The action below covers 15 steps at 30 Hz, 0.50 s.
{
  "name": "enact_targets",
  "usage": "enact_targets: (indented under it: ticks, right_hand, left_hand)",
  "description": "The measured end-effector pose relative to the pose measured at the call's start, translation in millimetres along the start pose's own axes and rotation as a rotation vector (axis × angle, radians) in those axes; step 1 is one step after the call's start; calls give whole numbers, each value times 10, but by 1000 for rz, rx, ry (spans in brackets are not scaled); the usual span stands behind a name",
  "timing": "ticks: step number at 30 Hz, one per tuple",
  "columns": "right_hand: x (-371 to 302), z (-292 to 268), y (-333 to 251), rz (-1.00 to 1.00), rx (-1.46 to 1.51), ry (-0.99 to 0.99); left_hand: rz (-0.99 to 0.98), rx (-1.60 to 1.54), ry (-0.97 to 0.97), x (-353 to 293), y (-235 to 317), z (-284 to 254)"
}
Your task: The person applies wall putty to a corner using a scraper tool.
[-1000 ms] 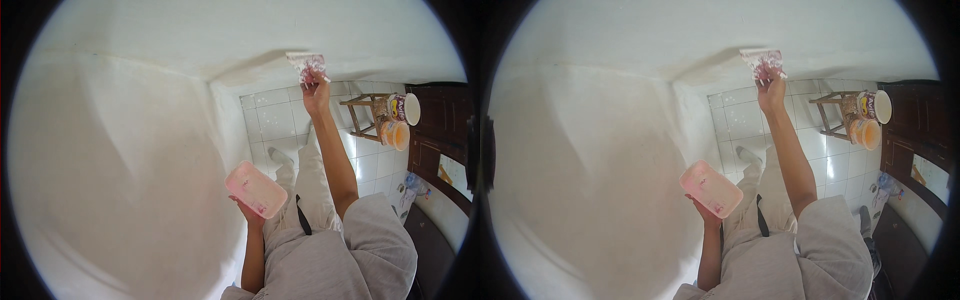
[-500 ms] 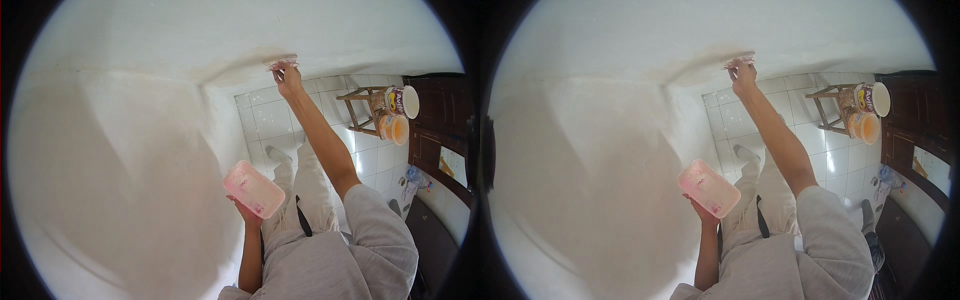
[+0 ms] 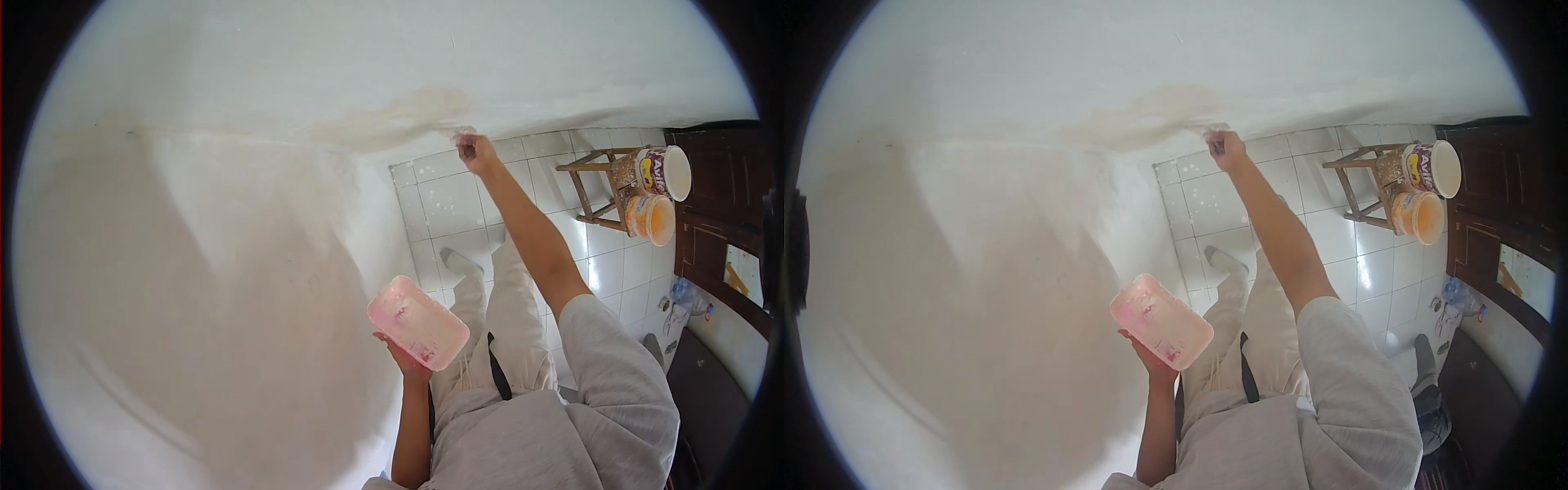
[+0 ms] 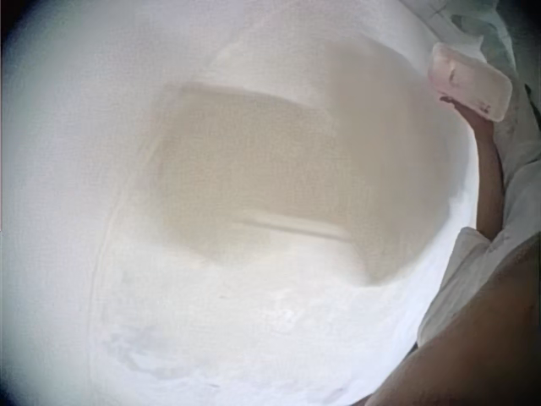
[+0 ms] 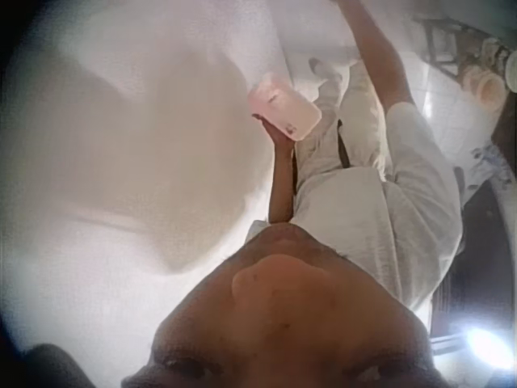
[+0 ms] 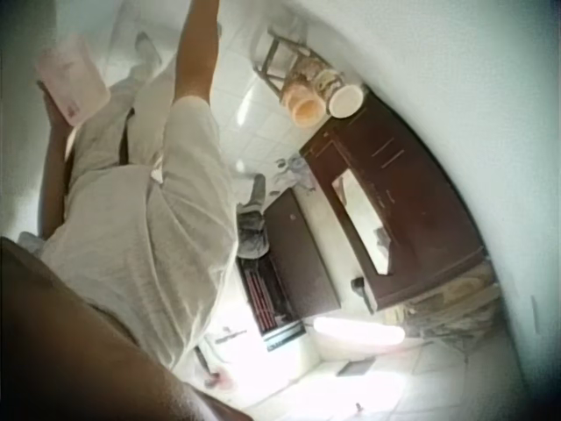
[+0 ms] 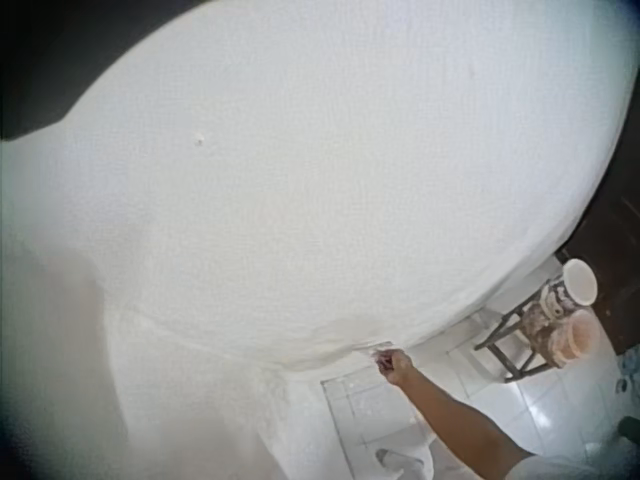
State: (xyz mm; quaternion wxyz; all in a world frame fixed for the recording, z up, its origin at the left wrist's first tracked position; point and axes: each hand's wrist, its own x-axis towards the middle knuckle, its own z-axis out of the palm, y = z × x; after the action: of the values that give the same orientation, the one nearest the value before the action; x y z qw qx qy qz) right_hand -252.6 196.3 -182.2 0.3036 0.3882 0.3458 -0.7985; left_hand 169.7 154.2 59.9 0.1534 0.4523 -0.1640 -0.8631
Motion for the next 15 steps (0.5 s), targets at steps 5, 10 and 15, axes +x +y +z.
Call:
enact_targets:
  ticks: [5, 10, 15]
  right_hand:
    - [-615, 592, -255, -104, 129, -149]
    - [-1621, 321, -717, -431, 252, -222]
    - [-1041, -27, -203, -733, -159, 45]
  left_hand:
    - [99, 80, 56, -112, 171, -19]
    - [51, 35, 3, -55, 59, 51]
    - [32, 27, 23, -44, 68, 35]
